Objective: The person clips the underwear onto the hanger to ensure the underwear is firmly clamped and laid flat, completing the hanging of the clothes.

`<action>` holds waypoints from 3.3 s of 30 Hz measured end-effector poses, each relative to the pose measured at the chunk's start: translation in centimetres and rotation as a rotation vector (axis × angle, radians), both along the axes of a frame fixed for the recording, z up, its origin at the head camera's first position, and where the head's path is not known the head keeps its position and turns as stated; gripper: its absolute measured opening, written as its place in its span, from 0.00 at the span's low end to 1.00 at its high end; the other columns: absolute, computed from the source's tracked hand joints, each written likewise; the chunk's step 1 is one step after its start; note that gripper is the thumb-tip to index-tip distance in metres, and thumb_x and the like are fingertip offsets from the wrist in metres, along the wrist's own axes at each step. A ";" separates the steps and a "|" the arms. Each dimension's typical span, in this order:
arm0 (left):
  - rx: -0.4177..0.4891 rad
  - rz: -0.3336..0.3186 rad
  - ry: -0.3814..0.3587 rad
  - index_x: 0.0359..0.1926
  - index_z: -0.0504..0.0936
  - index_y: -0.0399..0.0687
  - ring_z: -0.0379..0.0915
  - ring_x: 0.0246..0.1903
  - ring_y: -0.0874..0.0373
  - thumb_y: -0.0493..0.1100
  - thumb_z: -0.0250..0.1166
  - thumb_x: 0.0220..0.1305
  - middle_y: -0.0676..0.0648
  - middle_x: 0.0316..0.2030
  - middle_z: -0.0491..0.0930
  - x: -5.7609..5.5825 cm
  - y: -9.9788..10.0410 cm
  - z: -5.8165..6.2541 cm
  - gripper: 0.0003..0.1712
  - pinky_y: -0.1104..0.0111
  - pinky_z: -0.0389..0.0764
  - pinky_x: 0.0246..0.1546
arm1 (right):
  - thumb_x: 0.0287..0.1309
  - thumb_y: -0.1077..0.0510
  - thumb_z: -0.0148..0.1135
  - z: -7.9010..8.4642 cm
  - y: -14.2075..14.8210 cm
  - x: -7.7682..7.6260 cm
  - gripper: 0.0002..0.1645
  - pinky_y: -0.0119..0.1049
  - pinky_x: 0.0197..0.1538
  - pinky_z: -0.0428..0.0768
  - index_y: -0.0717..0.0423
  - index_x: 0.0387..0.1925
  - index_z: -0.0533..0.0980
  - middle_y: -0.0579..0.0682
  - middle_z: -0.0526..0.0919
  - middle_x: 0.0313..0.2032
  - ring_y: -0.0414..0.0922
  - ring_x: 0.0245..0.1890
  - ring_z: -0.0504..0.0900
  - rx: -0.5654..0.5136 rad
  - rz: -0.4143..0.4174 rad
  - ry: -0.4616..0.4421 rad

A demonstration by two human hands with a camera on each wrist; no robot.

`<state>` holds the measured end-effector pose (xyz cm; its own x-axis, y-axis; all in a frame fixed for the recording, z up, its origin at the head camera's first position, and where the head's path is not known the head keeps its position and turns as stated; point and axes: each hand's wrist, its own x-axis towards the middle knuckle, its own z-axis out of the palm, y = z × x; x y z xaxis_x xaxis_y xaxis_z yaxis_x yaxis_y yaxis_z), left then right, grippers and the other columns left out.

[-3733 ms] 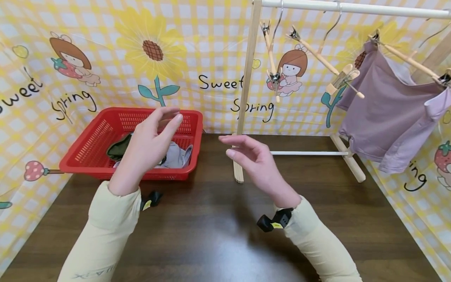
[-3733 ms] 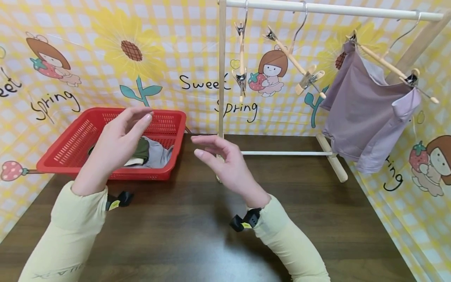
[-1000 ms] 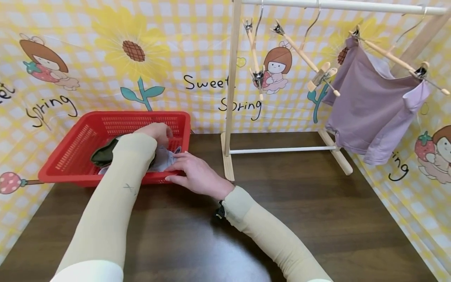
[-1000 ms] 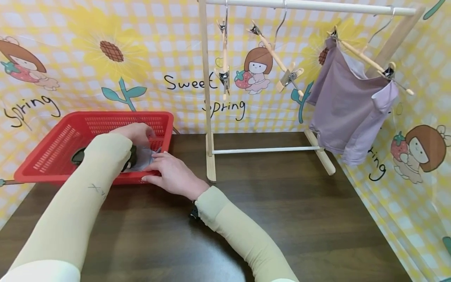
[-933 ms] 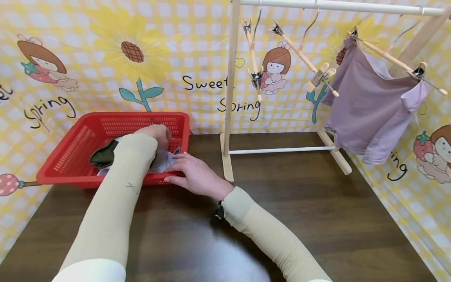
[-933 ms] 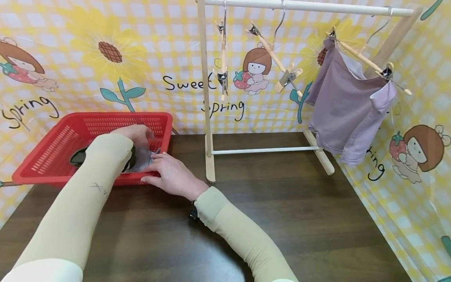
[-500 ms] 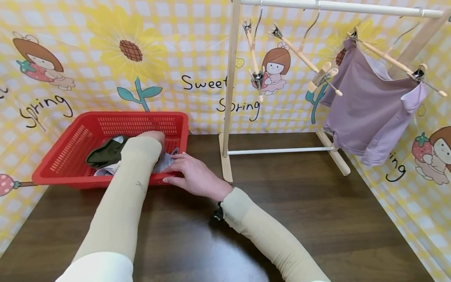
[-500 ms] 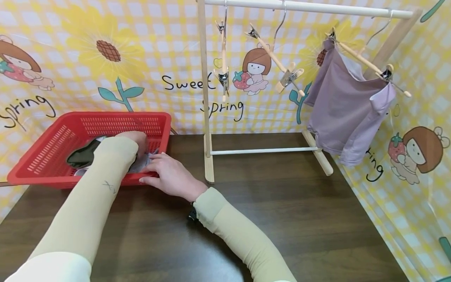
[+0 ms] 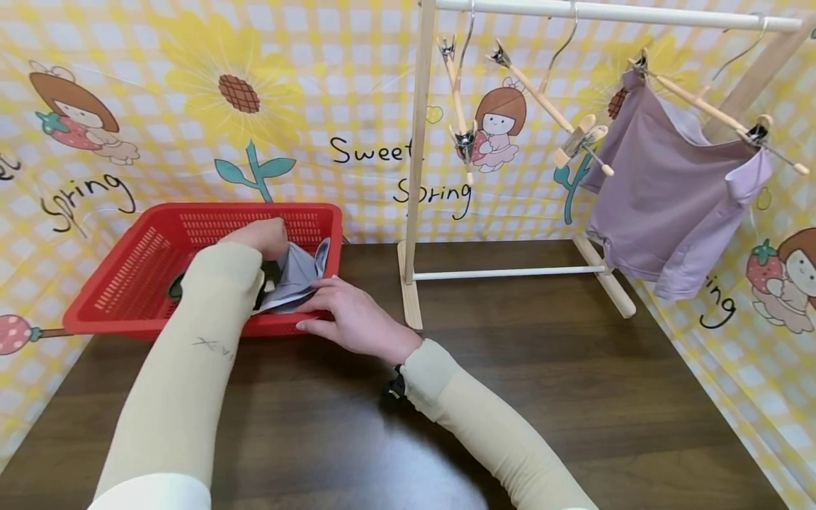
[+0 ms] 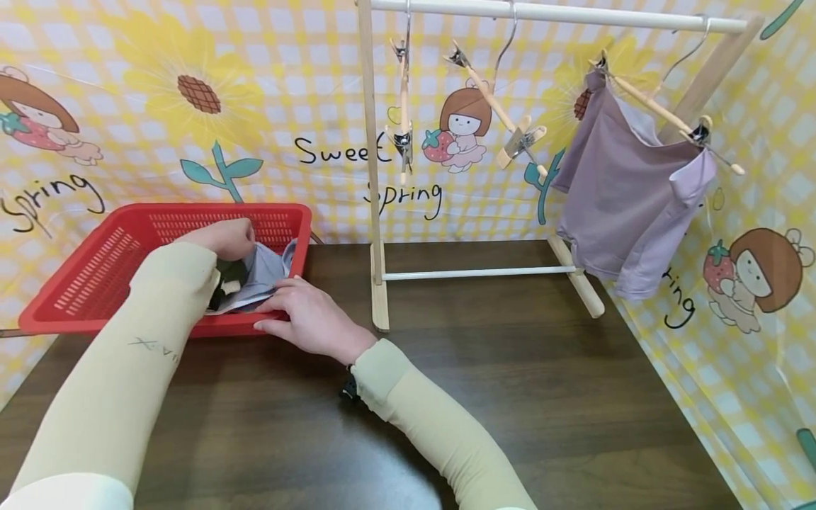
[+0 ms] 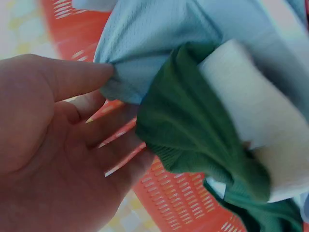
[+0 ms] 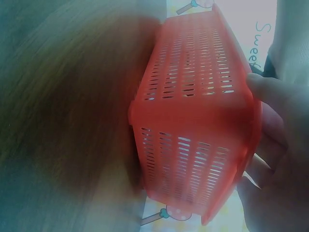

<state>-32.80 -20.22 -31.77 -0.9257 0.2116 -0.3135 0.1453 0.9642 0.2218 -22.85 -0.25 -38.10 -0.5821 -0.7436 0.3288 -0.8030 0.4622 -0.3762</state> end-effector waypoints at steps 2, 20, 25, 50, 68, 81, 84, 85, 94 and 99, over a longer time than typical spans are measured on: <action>0.067 -0.003 0.039 0.38 0.66 0.30 0.65 0.28 0.46 0.35 0.42 0.65 0.36 0.29 0.67 -0.4 -0.9 0.2 0.10 0.58 0.66 0.33 | 0.60 0.45 0.60 0.0 0.0 0.1 0.17 0.24 0.61 0.55 0.47 0.46 0.82 0.35 0.81 0.42 0.40 0.61 0.64 0.001 -0.001 0.000; 0.429 0.048 0.220 0.54 0.67 0.35 0.70 0.42 0.43 0.43 0.56 0.65 0.34 0.46 0.74 1.0 -2.5 2.3 0.21 0.53 0.72 0.38 | 0.59 0.46 0.62 0.1 0.0 0.1 0.18 0.24 0.61 0.56 0.48 0.47 0.82 0.38 0.82 0.43 0.41 0.61 0.64 -0.014 -0.015 -0.010; 0.282 -0.008 0.080 0.63 0.61 0.34 0.64 0.53 0.38 0.46 0.64 0.59 0.30 0.57 0.65 0.2 -0.7 0.4 0.36 0.46 0.65 0.52 | 0.59 0.46 0.62 0.1 0.0 0.1 0.17 0.24 0.61 0.55 0.47 0.47 0.82 0.38 0.82 0.43 0.41 0.61 0.64 -0.004 -0.015 -0.005; 0.272 -0.002 0.322 0.41 0.73 0.37 0.69 0.29 0.44 0.48 0.54 0.67 0.36 0.31 0.72 0.4 -0.9 3.2 0.16 0.56 0.70 0.29 | 0.60 0.46 0.60 0.1 -0.1 0.3 0.17 0.24 0.61 0.56 0.47 0.47 0.82 0.37 0.81 0.44 0.40 0.61 0.64 -0.021 -0.008 -0.012; 0.576 0.080 0.668 0.42 0.70 0.40 0.64 0.39 0.46 0.54 0.51 0.68 0.40 0.36 0.69 5.0 1.6 8.9 0.20 0.58 0.64 0.37 | 0.61 0.45 0.59 1.1 1.8 0.1 0.21 0.34 0.49 0.75 0.52 0.49 0.76 0.41 0.79 0.44 0.36 0.44 0.78 -0.708 -0.186 -0.396; 0.675 -0.214 0.758 0.40 0.72 0.43 0.63 0.27 0.55 0.45 0.57 0.67 0.47 0.27 0.69 10.1 6.3 9.0 0.10 0.64 0.63 0.28 | 0.72 0.48 0.42 5.3 4.7 0.3 0.29 0.45 0.48 0.75 0.72 0.41 0.75 0.57 0.79 0.35 0.50 0.38 0.78 -1.031 -0.147 -0.663; 0.690 -0.282 0.766 0.41 0.74 0.44 0.65 0.28 0.57 0.43 0.59 0.65 0.50 0.28 0.71 10.9 7.2 8.4 0.08 0.65 0.65 0.29 | 0.72 0.47 0.41 5.9 5.4 0.6 0.30 0.51 0.48 0.74 0.72 0.40 0.75 0.54 0.79 0.32 0.47 0.35 0.78 -1.077 -0.163 -0.663; 0.696 -0.302 0.767 0.41 0.74 0.44 0.65 0.28 0.57 0.43 0.60 0.65 0.50 0.28 0.72 11.2 7.5 8.2 0.08 0.65 0.66 0.30 | 0.71 0.47 0.42 6.1 5.7 0.6 0.30 0.52 0.48 0.73 0.72 0.39 0.75 0.54 0.78 0.32 0.46 0.34 0.77 -1.087 -0.172 -0.662; 0.691 -0.438 0.763 0.39 0.74 0.44 0.66 0.29 0.60 0.41 0.63 0.62 0.53 0.30 0.71 13.8 9.7 6.1 0.08 0.68 0.68 0.31 | 0.64 0.58 0.56 7.0 8.0 1.3 0.15 0.40 0.40 0.77 0.69 0.43 0.76 0.53 0.79 0.36 0.45 0.34 0.77 -1.084 -0.216 -0.608; 0.684 -0.475 0.727 0.38 0.73 0.47 0.66 0.31 0.61 0.43 0.65 0.61 0.54 0.31 0.71 15.1 10.6 5.1 0.10 0.68 0.69 0.32 | 0.62 0.58 0.59 7.6 9.2 1.9 0.14 0.43 0.41 0.76 0.66 0.42 0.78 0.52 0.80 0.34 0.45 0.34 0.76 -1.072 -0.212 -0.562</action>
